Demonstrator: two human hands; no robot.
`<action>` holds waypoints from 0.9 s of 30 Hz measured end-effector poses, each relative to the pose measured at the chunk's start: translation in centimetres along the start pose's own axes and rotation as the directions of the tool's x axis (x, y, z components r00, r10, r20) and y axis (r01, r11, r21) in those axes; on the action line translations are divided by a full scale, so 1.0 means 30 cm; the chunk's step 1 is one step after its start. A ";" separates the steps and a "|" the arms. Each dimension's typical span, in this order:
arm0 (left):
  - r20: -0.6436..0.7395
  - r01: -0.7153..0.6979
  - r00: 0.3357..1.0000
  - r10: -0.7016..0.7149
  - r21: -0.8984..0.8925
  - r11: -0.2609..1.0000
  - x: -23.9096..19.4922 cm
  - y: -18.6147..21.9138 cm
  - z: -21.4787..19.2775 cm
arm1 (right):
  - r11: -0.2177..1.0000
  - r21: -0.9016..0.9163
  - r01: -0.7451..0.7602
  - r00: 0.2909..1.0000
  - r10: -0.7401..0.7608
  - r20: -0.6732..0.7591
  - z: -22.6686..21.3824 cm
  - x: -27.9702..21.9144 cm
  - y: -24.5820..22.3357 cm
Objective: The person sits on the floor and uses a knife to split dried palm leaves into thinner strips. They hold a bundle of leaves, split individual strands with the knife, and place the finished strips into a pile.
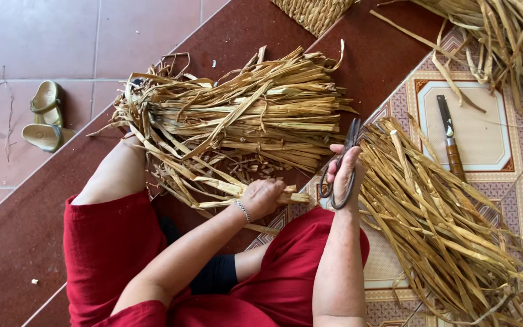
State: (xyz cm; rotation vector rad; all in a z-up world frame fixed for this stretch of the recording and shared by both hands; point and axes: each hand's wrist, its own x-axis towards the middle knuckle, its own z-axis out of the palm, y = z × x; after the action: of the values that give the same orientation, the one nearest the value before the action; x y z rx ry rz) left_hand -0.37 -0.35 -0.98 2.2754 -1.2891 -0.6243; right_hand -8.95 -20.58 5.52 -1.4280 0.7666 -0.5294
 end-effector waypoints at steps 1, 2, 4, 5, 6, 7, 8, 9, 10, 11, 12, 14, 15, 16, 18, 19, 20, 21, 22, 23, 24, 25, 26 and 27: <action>-0.005 -0.029 1.000 0.030 0.015 0.999 0.005 -0.009 0.026 | 1.000 -0.014 -0.002 1.000 0.002 0.005 0.004 0.000 -0.001; -0.011 -0.056 0.998 0.056 0.030 0.998 0.004 -0.017 0.046 | 1.000 -0.029 -0.006 1.000 0.006 0.012 0.010 -0.003 0.000; 0.001 -0.019 1.000 0.019 -0.003 1.000 0.017 -0.030 0.063 | 1.000 -0.016 -0.019 1.000 0.019 0.025 0.019 -0.003 0.000; 0.021 0.045 0.999 -0.044 -0.051 0.998 0.024 -0.035 0.062 | 1.000 0.011 -0.028 0.999 0.028 0.030 0.021 -0.005 0.000; 0.044 0.110 0.993 -0.106 -0.096 0.989 0.031 -0.041 0.055 | 0.999 0.040 -0.037 0.999 0.035 0.036 0.021 -0.009 0.001; 0.073 0.162 0.986 -0.152 -0.149 0.976 0.041 -0.050 0.042 | 0.999 0.035 -0.025 0.999 0.023 0.037 0.019 -0.014 0.001; 0.102 0.217 0.975 -0.200 -0.201 0.955 0.053 -0.067 0.019 | 1.000 0.029 -0.013 0.999 0.011 0.042 0.020 -0.016 0.001; 0.133 0.271 0.961 -0.244 -0.252 0.929 0.058 -0.082 -0.005 | 1.000 0.023 -0.001 0.999 0.000 0.047 0.022 -0.018 0.001; 0.152 0.308 0.951 -0.269 -0.391 0.868 0.060 -0.097 -0.032 | 0.998 0.057 -0.016 0.998 0.013 0.055 0.028 -0.016 0.000; 0.175 0.337 0.941 -0.288 -0.520 0.785 0.060 -0.114 -0.062 | 0.995 0.091 -0.032 0.998 0.026 0.064 0.034 -0.016 0.000; 0.202 0.360 0.931 -0.302 -0.636 0.683 0.057 -0.127 -0.088 | 0.991 0.124 -0.050 0.996 0.041 0.074 0.041 -0.018 0.003; 0.169 0.282 0.951 -0.259 -0.814 0.507 0.041 -0.147 -0.133 | 1.000 0.006 -0.009 0.996 0.009 0.088 0.065 -0.021 0.012; 0.148 0.236 0.960 -0.239 -0.883 0.404 0.032 -0.153 -0.150 | 0.999 -0.053 0.012 0.995 -0.007 0.095 0.081 -0.024 0.019; 0.123 0.210 0.962 -0.243 -0.902 0.377 0.026 -0.154 -0.164 | 0.995 -0.096 0.029 0.993 -0.018 0.117 0.099 -0.031 0.026; 0.075 0.157 0.965 -0.252 -0.934 0.322 0.013 -0.153 -0.182 | 0.982 -0.179 0.066 0.987 -0.037 0.158 0.143 -0.047 0.039; 0.092 0.172 0.960 -0.264 -0.940 0.295 0.011 -0.154 -0.189 | 0.986 -0.155 0.068 0.985 -0.041 0.170 0.165 -0.056 0.043; 0.110 0.186 0.955 -0.275 -0.945 0.268 0.009 -0.154 -0.193 | 0.989 -0.132 0.070 0.983 -0.045 0.181 0.186 -0.065 0.046; 0.128 0.200 0.950 -0.284 -0.950 0.239 0.007 -0.154 -0.196 | 0.991 -0.109 0.071 0.980 -0.049 0.192 0.204 -0.072 0.047; 0.101 0.186 0.943 -0.317 -0.951 0.249 0.008 -0.155 -0.196 | 0.995 -0.086 0.047 0.982 -0.030 0.185 0.213 -0.079 0.045; 0.073 0.171 0.935 -0.348 -0.950 0.260 0.011 -0.157 -0.196 | 0.998 -0.063 0.022 0.984 -0.011 0.178 0.216 -0.084 0.042; 0.043 0.155 0.925 -0.378 -0.949 0.273 0.015 -0.161 -0.199 | 0.999 -0.037 0.000 0.985 0.007 0.172 0.221 -0.082 0.036; -0.001 0.138 0.915 -0.404 -0.939 0.316 0.018 -0.163 -0.201 | 1.000 0.005 -0.017 0.982 0.016 0.187 0.222 -0.080 0.030; -0.045 0.124 0.902 -0.429 -0.925 0.359 0.020 -0.164 -0.202 | 0.998 0.048 -0.036 0.979 0.026 0.203 0.219 -0.080 0.024; -0.089 0.112 0.888 -0.451 -0.909 0.401 0.023 -0.164 -0.202 | 0.994 0.089 -0.056 0.975 0.035 0.219 0.217 -0.078 0.019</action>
State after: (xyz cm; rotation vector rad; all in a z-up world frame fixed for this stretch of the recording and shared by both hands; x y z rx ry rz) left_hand 6.77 2.30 0.89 1.5382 -0.1995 -0.7555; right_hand -5.76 -14.43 5.14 -1.3508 0.5899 -0.3620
